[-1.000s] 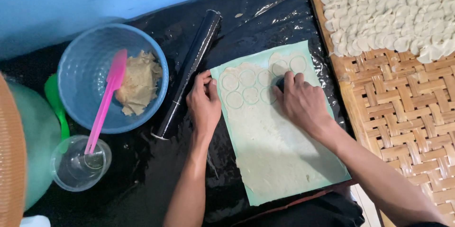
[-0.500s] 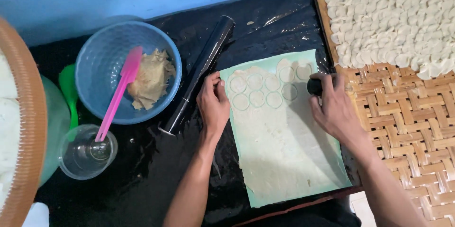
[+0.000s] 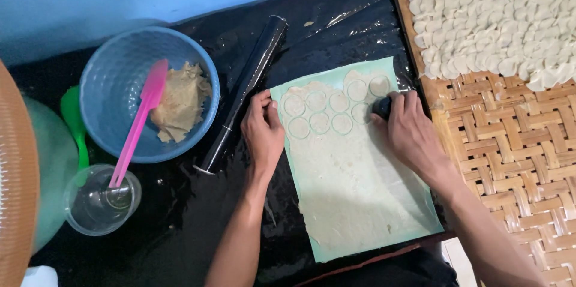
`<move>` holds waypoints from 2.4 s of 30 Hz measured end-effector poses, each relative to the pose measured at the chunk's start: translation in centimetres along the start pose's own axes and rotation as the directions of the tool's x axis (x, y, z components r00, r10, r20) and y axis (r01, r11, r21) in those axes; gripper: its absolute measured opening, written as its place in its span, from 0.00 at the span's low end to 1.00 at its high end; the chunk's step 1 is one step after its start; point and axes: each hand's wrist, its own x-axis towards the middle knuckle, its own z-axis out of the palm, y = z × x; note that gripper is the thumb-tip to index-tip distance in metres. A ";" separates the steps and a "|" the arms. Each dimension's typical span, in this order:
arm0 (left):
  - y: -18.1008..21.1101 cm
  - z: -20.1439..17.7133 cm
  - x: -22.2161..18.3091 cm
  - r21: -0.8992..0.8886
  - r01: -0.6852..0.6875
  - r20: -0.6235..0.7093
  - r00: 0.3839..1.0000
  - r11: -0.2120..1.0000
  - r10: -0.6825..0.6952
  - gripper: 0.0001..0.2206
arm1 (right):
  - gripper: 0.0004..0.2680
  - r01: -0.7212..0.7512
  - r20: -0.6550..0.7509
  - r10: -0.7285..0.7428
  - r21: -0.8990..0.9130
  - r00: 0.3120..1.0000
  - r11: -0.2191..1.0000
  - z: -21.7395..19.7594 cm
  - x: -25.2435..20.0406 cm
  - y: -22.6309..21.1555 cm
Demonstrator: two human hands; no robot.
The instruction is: Rolling out dough and cutting it into small circles using a mold, then transferring them to a drying tray.
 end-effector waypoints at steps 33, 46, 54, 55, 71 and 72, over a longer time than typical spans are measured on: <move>-2.9 0.4 0.8 -0.221 0.056 -0.096 0.992 0.974 -0.079 0.06 | 0.16 -0.319 -0.008 0.339 0.323 0.941 0.891 -3.4 -1.4 -1.0; -1.7 -0.3 0.9 -0.211 0.227 0.113 0.972 0.951 -0.207 0.14 | 0.18 0.230 0.041 -0.239 0.167 0.970 0.959 0.6 1.0 -12.4; -1.5 -0.6 1.1 -0.190 0.173 0.107 0.982 0.966 -0.155 0.15 | 0.18 0.229 0.170 -0.205 -0.132 0.964 0.964 3.3 1.9 -14.4; -1.6 -0.7 1.1 -0.188 0.174 0.108 0.982 0.967 -0.156 0.15 | 0.18 0.228 0.171 -0.205 -0.131 0.964 0.965 3.4 1.8 -14.2; -2.3 0.1 1.0 -0.088 0.047 0.059 0.997 0.995 -0.042 0.15 | 0.20 0.257 0.115 -0.239 -0.174 0.964 0.951 3.5 1.6 -13.5; -2.5 0.1 1.1 -0.067 0.037 0.047 0.998 0.997 -0.034 0.15 | 0.20 0.251 0.128 -0.233 -0.143 0.964 0.958 3.4 1.7 -13.3</move>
